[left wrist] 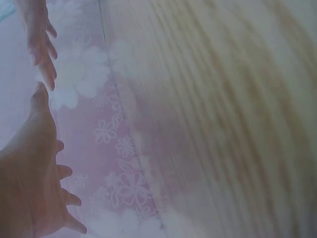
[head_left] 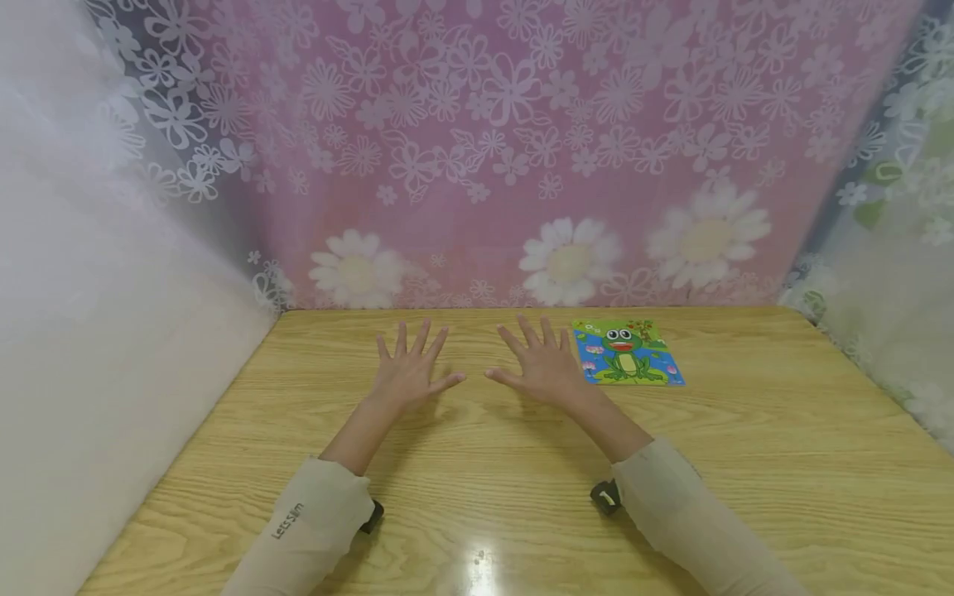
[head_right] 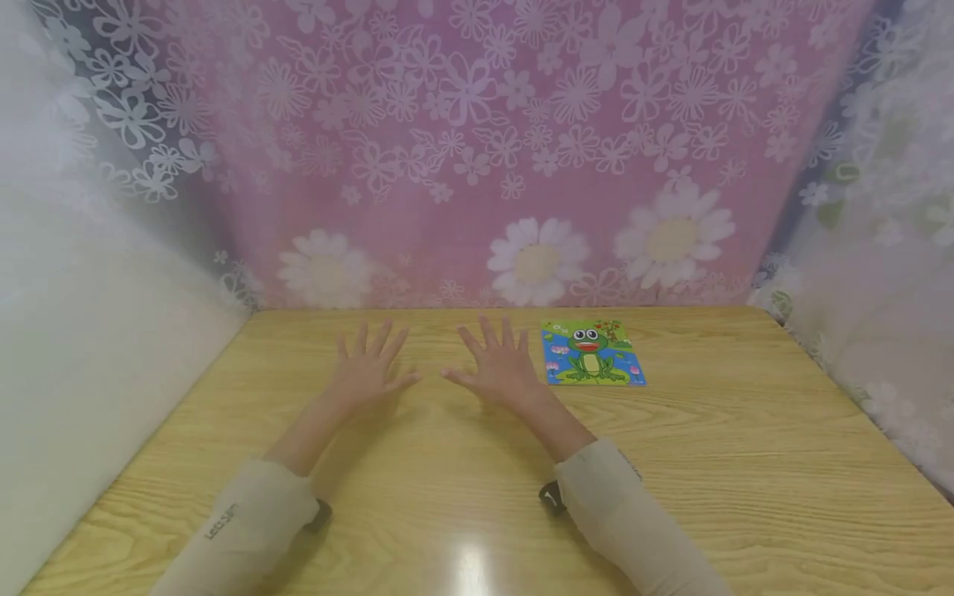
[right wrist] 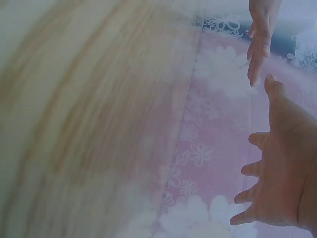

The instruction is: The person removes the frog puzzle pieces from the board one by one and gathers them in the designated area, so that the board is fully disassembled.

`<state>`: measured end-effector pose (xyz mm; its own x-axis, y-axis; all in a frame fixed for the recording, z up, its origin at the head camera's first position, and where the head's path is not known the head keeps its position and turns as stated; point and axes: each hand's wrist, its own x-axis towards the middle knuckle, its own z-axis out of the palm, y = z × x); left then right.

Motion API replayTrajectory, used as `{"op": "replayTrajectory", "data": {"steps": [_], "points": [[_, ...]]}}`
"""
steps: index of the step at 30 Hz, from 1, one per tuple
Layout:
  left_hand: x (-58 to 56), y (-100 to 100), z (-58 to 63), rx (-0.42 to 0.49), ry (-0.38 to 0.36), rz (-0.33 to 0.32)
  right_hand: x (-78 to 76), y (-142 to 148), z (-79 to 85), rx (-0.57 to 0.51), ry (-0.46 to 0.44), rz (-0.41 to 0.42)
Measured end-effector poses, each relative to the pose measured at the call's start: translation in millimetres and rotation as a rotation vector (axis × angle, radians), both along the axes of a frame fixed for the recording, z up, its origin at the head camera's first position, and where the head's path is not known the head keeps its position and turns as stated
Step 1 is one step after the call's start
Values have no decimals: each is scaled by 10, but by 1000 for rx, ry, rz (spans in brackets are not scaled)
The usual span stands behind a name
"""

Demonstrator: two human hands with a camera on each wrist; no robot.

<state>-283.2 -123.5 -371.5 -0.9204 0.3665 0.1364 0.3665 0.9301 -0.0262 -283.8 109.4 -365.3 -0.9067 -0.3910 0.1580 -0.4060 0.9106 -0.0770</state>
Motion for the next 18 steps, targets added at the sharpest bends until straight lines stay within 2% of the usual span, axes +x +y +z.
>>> {"op": "replayTrajectory", "data": {"steps": [3, 9, 18], "points": [[7, 15, 20, -9, -10, 4, 1, 21, 14, 12, 7, -7], [-23, 121, 79, -27, -37, -1, -4, 157, 23, -38, 0, -3], [-125, 477, 30, -11, -69, -32, -38, 600, 53, 8, 39, -58]]}}
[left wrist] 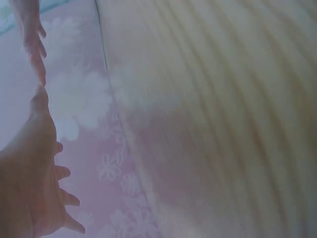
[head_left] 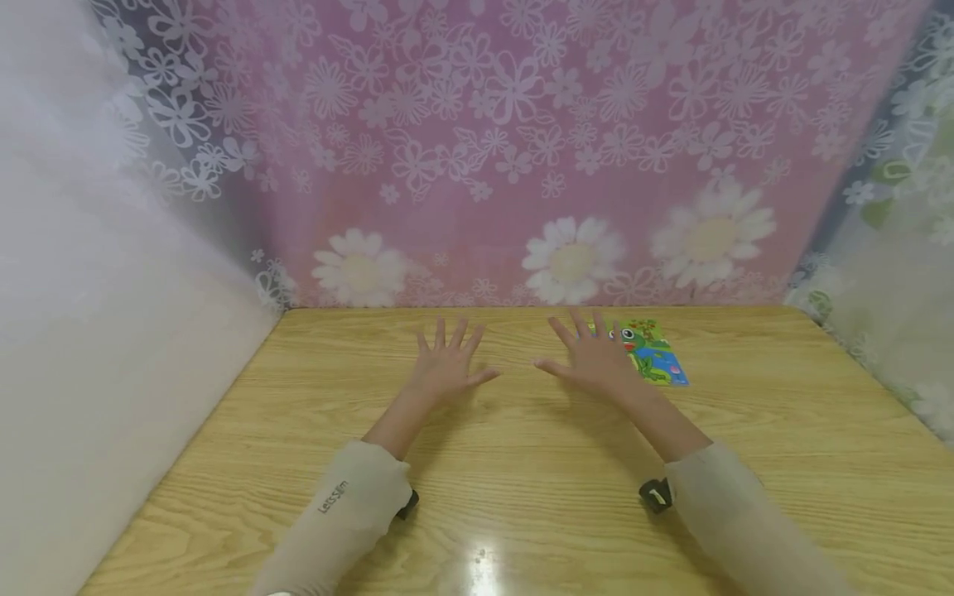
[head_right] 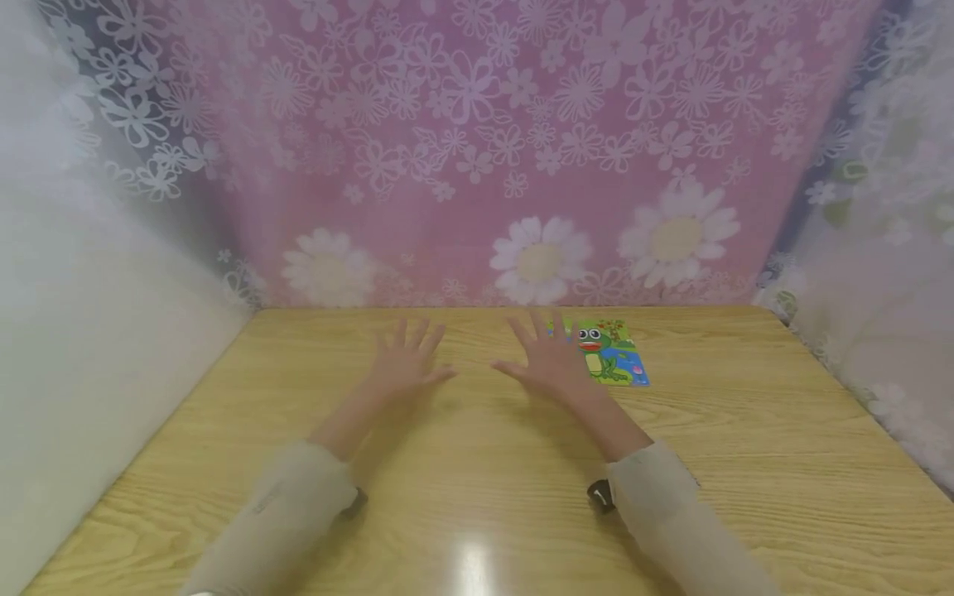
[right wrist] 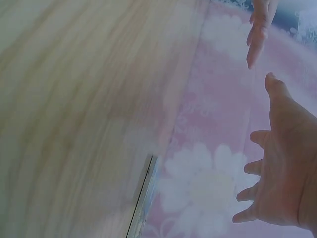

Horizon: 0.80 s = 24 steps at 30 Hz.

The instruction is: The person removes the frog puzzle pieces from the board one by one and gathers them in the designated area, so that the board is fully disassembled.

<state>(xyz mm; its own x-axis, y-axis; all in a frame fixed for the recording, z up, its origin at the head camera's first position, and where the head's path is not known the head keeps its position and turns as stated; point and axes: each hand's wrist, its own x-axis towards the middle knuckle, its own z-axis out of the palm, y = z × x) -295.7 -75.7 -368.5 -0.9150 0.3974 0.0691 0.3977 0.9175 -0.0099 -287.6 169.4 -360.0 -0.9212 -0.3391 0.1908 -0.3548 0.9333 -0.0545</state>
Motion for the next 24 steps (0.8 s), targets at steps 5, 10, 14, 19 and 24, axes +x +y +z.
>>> {"op": "replayTrajectory", "data": {"steps": [5, 10, 14, 19, 24], "points": [[-53, 323, -27, -12, 6, -27, -22, 288, -4, -27, -10, -19], [-96, 637, -48, 32, 9, -55, -20, 575, -22, -50, -27, -48], [-127, 868, -98, 115, 21, -98, 2, 774, -34, -93, -45, -73], [-177, 1164, -205, 193, 59, -142, 5, 1007, -90, -146, -39, -82], [-228, 1437, -340, 202, 76, -129, 1, 1214, -156, -227, -48, -69]]}}
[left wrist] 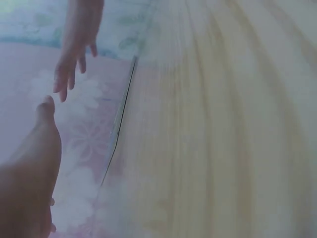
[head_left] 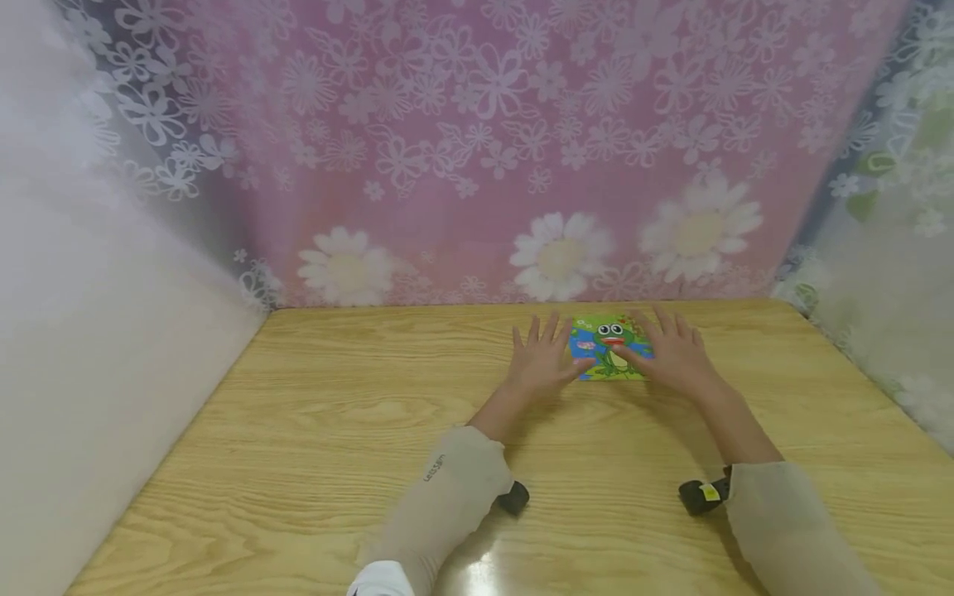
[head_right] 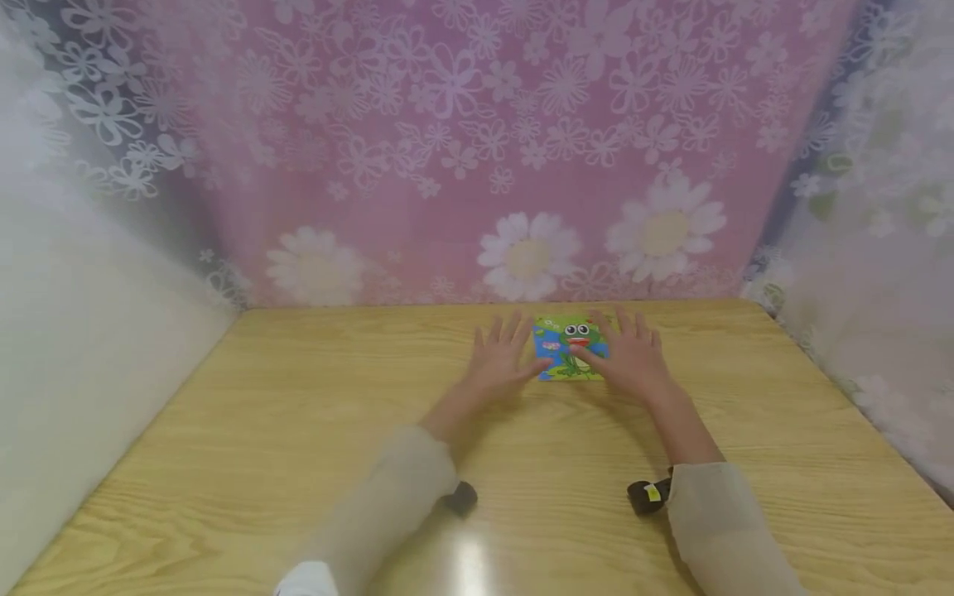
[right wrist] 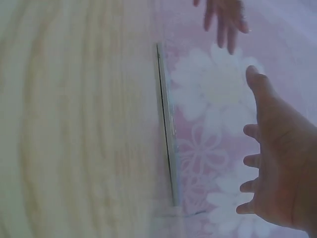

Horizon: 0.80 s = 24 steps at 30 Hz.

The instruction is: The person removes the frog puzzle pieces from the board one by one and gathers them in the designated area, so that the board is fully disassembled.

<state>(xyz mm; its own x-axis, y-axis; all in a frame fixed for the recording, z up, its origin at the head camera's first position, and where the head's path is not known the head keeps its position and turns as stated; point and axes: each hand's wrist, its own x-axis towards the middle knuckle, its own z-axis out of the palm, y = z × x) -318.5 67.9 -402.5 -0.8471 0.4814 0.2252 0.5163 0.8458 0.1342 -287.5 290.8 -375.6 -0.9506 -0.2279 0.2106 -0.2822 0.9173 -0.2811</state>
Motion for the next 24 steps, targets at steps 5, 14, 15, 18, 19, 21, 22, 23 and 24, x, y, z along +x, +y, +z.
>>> {"op": "replayTrajectory", "data": {"steps": [5, 14, 15, 18, 19, 21, 22, 23, 24], "points": [[-39, 172, -157, 60, -43, 12, -36, 155, -87, -67, -46, 29], [-104, 264, -309, 67, -105, 31, -99, 322, -279, -181, -85, 47], [-108, 264, -317, 53, -115, 35, -106, 330, -303, -187, -85, 52], [-116, 267, -331, 7, -141, 42, -131, 359, -377, -184, -86, 53], [-116, 267, -334, -8, -147, 42, -139, 370, -398, -181, -93, 52], [-118, 269, -340, -36, -155, 43, -156, 395, -436, -167, -107, 45], [-120, 270, -340, -44, -156, 42, -163, 405, -445, -163, -112, 39], [-121, 271, -343, -52, -160, 39, -171, 414, -454, -155, -119, 35], [-121, 273, -342, -58, -163, 38, -176, 421, -460, -155, -128, 29]]}}
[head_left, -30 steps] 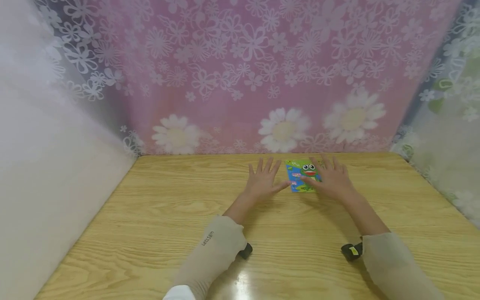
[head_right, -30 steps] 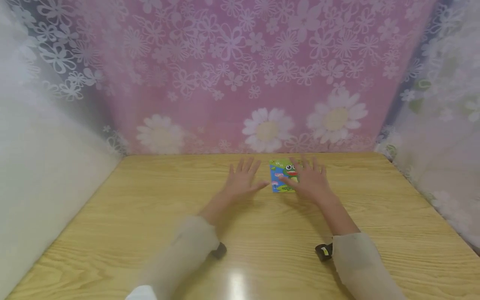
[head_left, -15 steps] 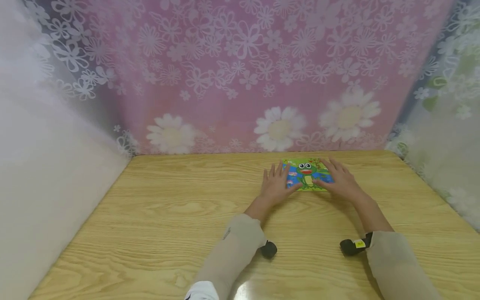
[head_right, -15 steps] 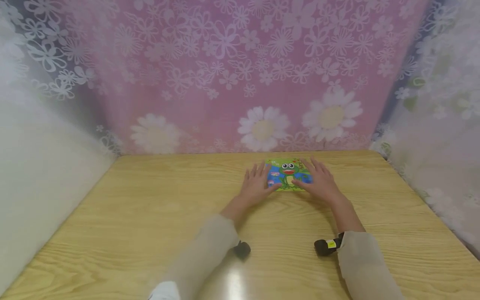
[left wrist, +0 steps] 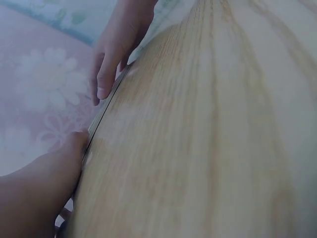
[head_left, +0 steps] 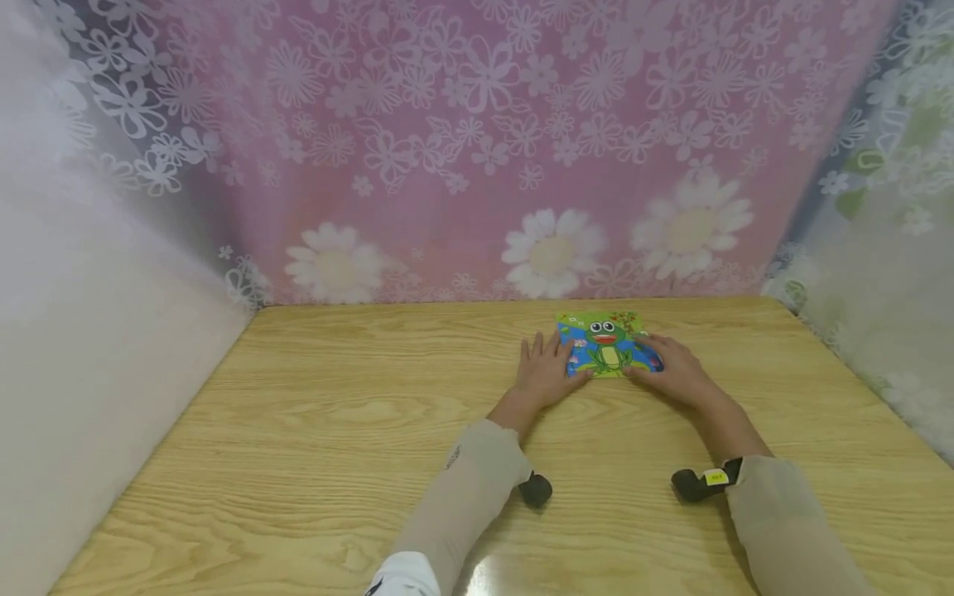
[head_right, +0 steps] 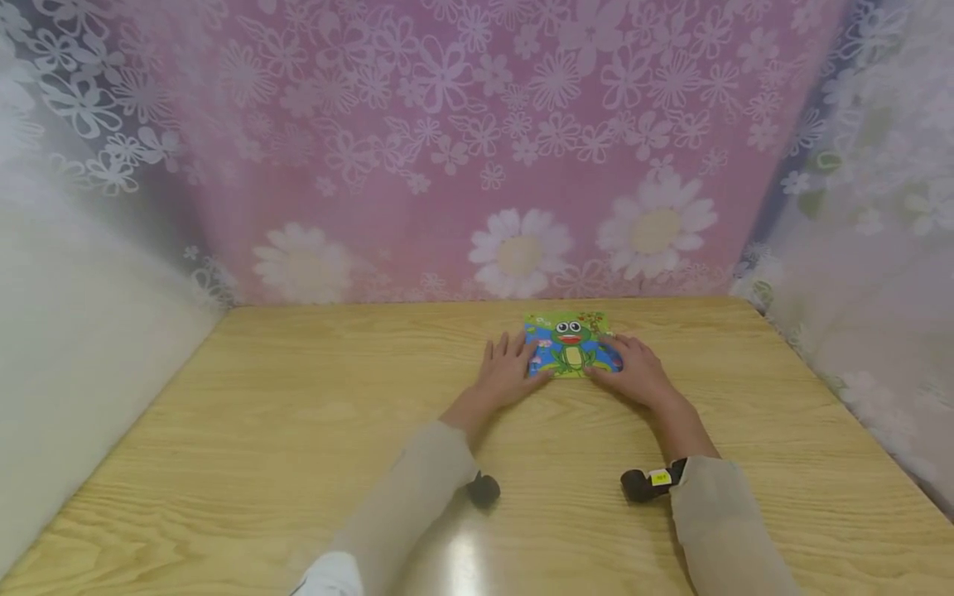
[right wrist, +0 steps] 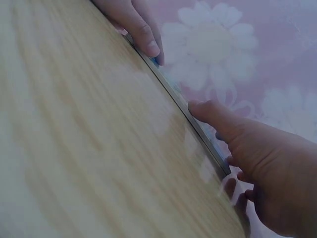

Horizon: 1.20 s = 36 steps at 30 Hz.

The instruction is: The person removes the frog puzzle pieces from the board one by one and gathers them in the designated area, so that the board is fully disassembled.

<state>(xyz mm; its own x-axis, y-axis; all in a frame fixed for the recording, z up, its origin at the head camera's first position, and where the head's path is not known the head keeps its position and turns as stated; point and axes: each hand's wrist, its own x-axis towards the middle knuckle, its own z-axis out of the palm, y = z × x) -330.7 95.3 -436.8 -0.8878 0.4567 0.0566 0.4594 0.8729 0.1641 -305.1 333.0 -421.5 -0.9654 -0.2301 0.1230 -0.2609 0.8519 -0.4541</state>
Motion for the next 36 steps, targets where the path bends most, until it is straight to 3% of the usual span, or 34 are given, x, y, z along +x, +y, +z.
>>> {"op": "replayTrajectory", "data": {"steps": [18, 36], "points": [[46, -119, 32, -25, -3, -25, 71, -115, 22, -6, 7, 14], [195, -531, 68, -101, -25, -30, 237, -491, 43, 49, 31, 67]]}}
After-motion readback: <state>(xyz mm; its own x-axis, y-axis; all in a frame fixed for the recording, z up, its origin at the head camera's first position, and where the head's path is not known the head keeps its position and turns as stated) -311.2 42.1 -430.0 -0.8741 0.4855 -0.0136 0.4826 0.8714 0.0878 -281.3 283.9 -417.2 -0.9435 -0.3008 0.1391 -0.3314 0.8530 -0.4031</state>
